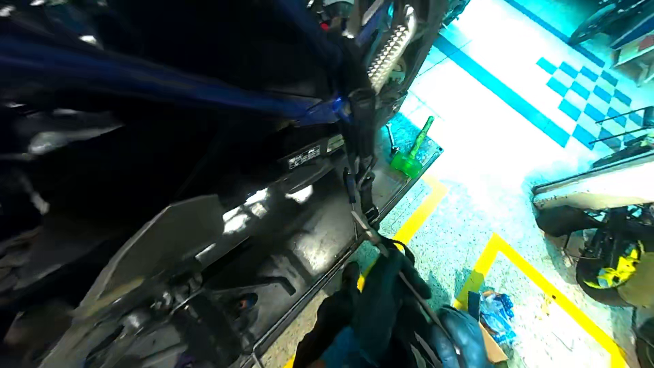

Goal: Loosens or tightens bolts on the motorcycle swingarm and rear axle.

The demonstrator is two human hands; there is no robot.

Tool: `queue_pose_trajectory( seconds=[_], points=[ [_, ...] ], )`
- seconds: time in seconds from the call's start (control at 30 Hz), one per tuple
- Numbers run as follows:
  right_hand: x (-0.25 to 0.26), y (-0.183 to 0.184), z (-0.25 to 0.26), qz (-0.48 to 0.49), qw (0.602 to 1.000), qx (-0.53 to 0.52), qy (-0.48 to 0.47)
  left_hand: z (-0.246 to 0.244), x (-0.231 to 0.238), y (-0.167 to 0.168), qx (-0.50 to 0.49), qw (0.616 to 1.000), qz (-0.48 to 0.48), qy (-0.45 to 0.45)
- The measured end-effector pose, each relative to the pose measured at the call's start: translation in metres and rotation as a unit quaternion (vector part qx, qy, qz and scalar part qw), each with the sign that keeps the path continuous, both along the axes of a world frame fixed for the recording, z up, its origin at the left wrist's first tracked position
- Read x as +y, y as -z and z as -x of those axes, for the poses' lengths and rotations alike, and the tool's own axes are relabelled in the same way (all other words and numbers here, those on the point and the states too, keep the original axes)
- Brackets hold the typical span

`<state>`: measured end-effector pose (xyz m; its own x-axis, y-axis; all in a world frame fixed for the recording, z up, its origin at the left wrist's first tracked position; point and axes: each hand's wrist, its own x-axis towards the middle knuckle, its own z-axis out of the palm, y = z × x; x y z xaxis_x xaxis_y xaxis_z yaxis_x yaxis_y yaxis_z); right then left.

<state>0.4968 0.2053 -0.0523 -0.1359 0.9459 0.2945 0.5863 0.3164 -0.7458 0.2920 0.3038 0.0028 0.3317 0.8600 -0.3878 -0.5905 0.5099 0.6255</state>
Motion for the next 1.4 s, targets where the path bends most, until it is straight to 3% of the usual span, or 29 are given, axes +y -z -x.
queue_pose_trajectory(
  seconds=[0.07, 0.13, 0.3, 0.5, 0.57, 0.63, 0.67, 0.7, 0.73, 0.77, 0.8, 0.83, 0.9, 0.93, 1.0, 1.07, 1.1, 1.17, 1.23, 1.27, 1.33, 1.4],
  points=[
    [0.005, -0.007, -0.015, 0.062, 0.996, 0.031, 0.051, -0.027, 0.021, 0.007, -0.022, 0.997, 0.021, 0.072],
    [0.042, -0.014, -0.013, 0.105, 0.991, 0.036, 0.071, -0.047, 0.054, 0.018, 0.006, 0.996, 0.029, 0.083],
    [0.161, 0.003, -0.016, 0.172, 0.981, 0.091, 0.023, -0.063, 0.141, 0.029, 0.066, 0.997, 0.04, -0.025],
    [0.22, 0.023, -0.022, 0.169, 0.976, 0.135, -0.034, -0.067, 0.189, 0.027, 0.12, 0.986, 0.073, -0.091],
    [0.229, 0.031, -0.028, 0.132, 0.986, 0.082, -0.057, -0.07, 0.195, 0.028, 0.126, 0.983, 0.087, -0.106],
    [0.232, 0.03, -0.028, 0.069, 0.995, -0.066, -0.04, -0.077, 0.193, 0.031, 0.13, 0.976, 0.109, -0.14],
    [0.232, 0.028, -0.026, 0.078, 0.993, -0.084, -0.03, -0.082, 0.189, 0.034, 0.128, 0.974, 0.109, -0.149],
    [0.231, 0.026, -0.024, 0.128, 0.991, -0.018, -0.018, -0.087, 0.182, 0.037, 0.119, 0.978, 0.1, -0.142],
    [0.23, 0.021, -0.022, 0.223, 0.965, 0.137, -0.002, -0.093, 0.178, 0.04, 0.106, 0.98, 0.091, -0.139],
    [0.23, 0.016, -0.024, 0.319, 0.901, 0.293, 0.015, -0.1, 0.177, 0.04, 0.085, 0.981, 0.092, -0.151],
    [0.229, 0.014, -0.031, 0.369, 0.855, 0.363, 0.043, -0.105, 0.18, 0.037, 0.052, 0.979, 0.099, -0.171],
    [0.228, 0.016, -0.042, 0.361, 0.866, 0.339, 0.07, -0.108, 0.184, 0.032, 0.026, 0.976, 0.108, -0.186],
    [0.222, 0.041, -0.065, 0.245, 0.954, 0.138, 0.1, -0.113, 0.187, 0.028, 0.004, 0.971, 0.12, -0.209],
    [0.213, 0.052, -0.072, 0.203, 0.976, 0.047, 0.064, -0.115, 0.187, 0.03, 0.01, 0.97, 0.118, -0.21],
    [0.194, 0.054, -0.075, 0.13, 0.988, -0.032, -0.074, -0.115, 0.19, 0.032, 0.025, 0.972, 0.115, -0.202],
    [0.188, 0.035, -0.077, 0.003, 0.989, -0.023, -0.147, -0.113, 0.193, 0.03, 0.028, 0.967, 0.135, -0.213],
    [0.193, 0.025, -0.081, -0.016, 0.992, 0.004, -0.127, -0.111, 0.194, 0.03, 0.027, 0.965, 0.146, -0.216],
    [0.207, 0.029, -0.09, 0.046, 0.997, 0.025, -0.059, -0.109, 0.196, 0.027, 0.019, 0.958, 0.169, -0.233],
    [0.2, 0.044, -0.083, 0.112, 0.989, -0.053, -0.079, -0.11, 0.198, 0.027, 0.025, 0.958, 0.162, -0.235],
    [0.193, 0.043, -0.078, 0.101, 0.984, -0.088, -0.114, -0.111, 0.199, 0.029, 0.033, 0.959, 0.154, -0.235],
    [0.191, 0.034, -0.069, -0.016, 0.989, -0.105, -0.098, -0.111, 0.201, 0.031, 0.048, 0.956, 0.159, -0.242],
    [0.197, 0.036, -0.074, 0.002, 0.997, -0.068, -0.035, -0.107, 0.195, 0.029, 0.044, 0.957, 0.162, -0.236]
  ],
)
